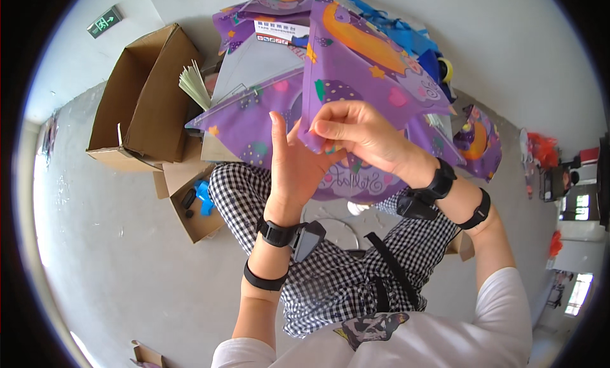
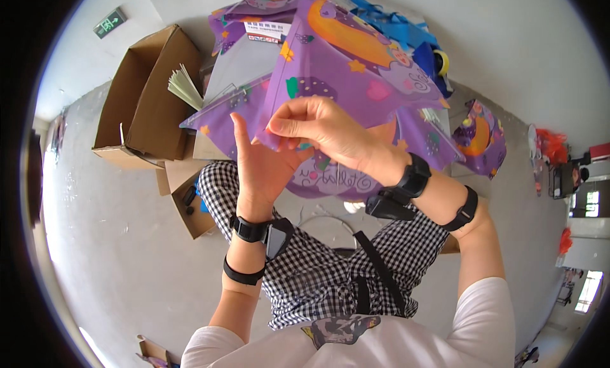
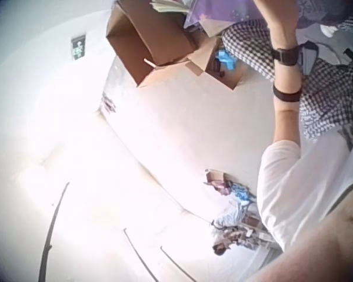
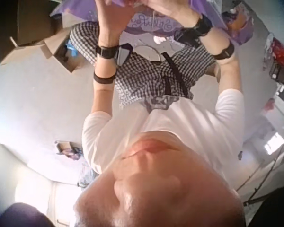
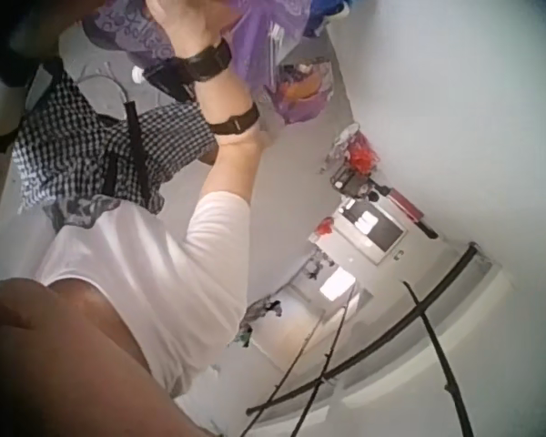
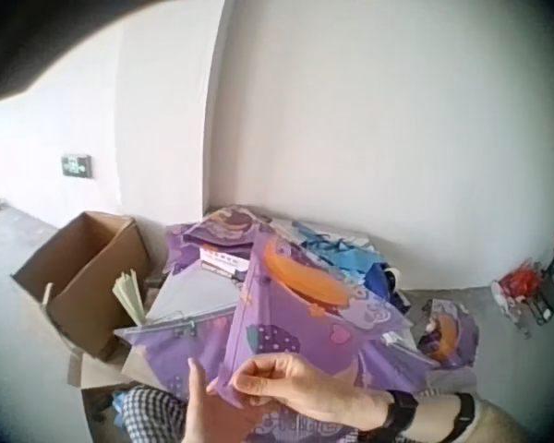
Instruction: The recorder is seen assembling a cartoon kite by inserting support rods and applying tape.
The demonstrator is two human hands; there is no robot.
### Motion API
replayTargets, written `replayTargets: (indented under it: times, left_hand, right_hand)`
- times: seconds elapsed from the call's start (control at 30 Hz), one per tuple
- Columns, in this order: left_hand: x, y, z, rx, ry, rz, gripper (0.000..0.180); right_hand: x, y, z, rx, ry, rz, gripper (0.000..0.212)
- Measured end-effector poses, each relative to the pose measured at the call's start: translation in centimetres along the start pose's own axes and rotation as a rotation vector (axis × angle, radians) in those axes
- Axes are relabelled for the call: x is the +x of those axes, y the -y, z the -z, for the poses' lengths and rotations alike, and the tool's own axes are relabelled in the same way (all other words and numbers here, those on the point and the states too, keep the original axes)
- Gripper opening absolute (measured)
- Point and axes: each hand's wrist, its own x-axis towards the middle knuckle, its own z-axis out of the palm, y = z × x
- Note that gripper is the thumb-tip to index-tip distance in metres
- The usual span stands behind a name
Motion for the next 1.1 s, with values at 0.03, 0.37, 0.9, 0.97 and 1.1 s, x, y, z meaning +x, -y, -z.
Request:
replayTargets:
  times: [0.03, 0.37, 0.9, 0.97, 1.1]
  left_hand:
    - [-0.6, 0.7, -0.1, -0.005, -0.129, 0.019, 0.076]
    - [-3.5, 4.9, 5.5, 0.702, -0.448, 0.179, 0.076]
    - [-6.1, -6.2, 3.6, 1.483, -0.528, 0.219, 0.034]
    - [-8.5, -12.3, 4.3, 1.436, -0.48, 0.228, 0.03]
    - [-9.0, -19.3, 5.0, 1.493, -0.58, 0.298, 0.025]
  right_hand:
    - [-0.2, -1.4, -0.4, 0.099, -0.002, 0.006, 0.015]
    - [-6.1, 5.1, 1.4, 0.57, 0.095, 0.428, 0.021]
    - [-33.3, 16.4, 24.4, 0.358, -0.395, 0.72, 0.027]
    - [-32.6, 12.2, 25.7, -0.068, -0.75, 0.724, 0.031]
    - [-32.9, 2.4, 33.1, -0.299, -1.206, 0.644, 0.031]
